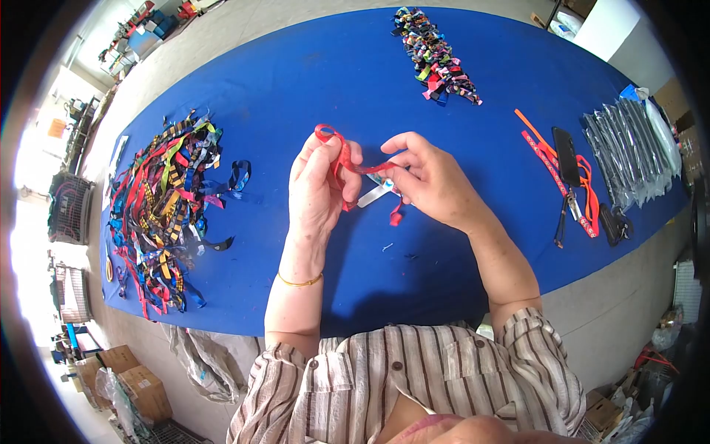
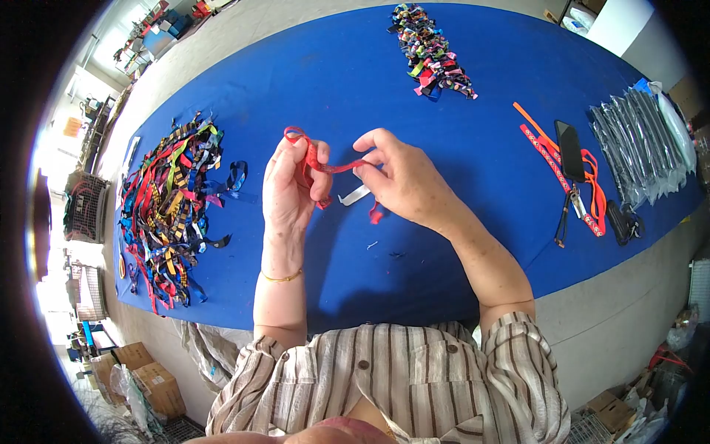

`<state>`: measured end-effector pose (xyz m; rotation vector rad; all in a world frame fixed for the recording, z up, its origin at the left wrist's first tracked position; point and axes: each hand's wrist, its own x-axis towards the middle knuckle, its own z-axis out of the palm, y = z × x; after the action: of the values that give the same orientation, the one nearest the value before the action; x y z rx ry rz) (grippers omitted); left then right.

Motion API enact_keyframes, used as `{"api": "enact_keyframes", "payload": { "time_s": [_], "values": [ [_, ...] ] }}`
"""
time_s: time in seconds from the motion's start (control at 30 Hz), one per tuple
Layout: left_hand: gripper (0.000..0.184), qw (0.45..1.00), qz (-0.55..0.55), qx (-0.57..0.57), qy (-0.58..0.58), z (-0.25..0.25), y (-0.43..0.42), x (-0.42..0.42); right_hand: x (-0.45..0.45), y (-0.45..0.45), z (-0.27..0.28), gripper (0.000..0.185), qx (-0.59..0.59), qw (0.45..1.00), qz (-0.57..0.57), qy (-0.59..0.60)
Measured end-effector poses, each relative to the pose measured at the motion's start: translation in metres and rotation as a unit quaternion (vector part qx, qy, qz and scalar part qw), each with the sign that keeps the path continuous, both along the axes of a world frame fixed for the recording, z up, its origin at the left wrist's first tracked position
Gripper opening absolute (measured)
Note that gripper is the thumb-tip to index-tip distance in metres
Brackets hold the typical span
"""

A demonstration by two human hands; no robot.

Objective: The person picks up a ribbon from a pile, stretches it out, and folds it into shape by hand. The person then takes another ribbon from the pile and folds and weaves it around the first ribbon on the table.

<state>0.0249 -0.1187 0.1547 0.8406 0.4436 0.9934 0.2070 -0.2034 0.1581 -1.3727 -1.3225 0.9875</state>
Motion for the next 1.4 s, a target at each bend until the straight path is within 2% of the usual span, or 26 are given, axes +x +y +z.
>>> {"api": "enact_keyframes", "payload": {
  "time_s": [0.07, 0.17, 0.27, 0.47, 0.8, 1.0, 1.4],
  "values": [
    [0.017, 1.0, -0.013, 0.002, 0.002, 0.002, 0.0, -0.001, 0.001, 0.003, 0.0, 0.02, -0.006, 1.0, -0.018, 0.02],
    [0.014, 0.999, -0.037, 0.013, 0.002, 0.004, -0.002, -0.001, 0.005, 0.0, 0.014, 0.014, -0.027, 0.999, -0.014, -0.038],
    [0.012, 0.998, -0.055, 0.026, 0.012, 0.004, -0.003, -0.001, 0.008, 0.003, 0.007, 0.019, 0.058, 0.992, -0.027, -0.107],
    [0.014, 0.995, -0.076, 0.04, 0.051, 0.006, -0.006, 0.001, 0.006, 0.004, 0.004, 0.019, -0.008, 0.999, -0.005, 0.043],
    [0.013, 0.982, -0.129, 0.064, 0.122, 0.006, -0.009, 0.003, 0.005, 0.006, 0.003, 0.011, 0.023, 0.998, -0.019, 0.064],
    [0.014, 0.978, -0.104, 0.072, 0.165, 0.007, -0.01, 0.005, 0.005, 0.006, 0.005, 0.015, -0.003, 0.999, -0.011, 0.049],
    [0.016, 0.98, -0.075, 0.065, 0.171, 0.004, -0.009, 0.006, 0.002, 0.002, 0.005, 0.017, 0.002, 1.0, 0.003, 0.025]
  ]
}}
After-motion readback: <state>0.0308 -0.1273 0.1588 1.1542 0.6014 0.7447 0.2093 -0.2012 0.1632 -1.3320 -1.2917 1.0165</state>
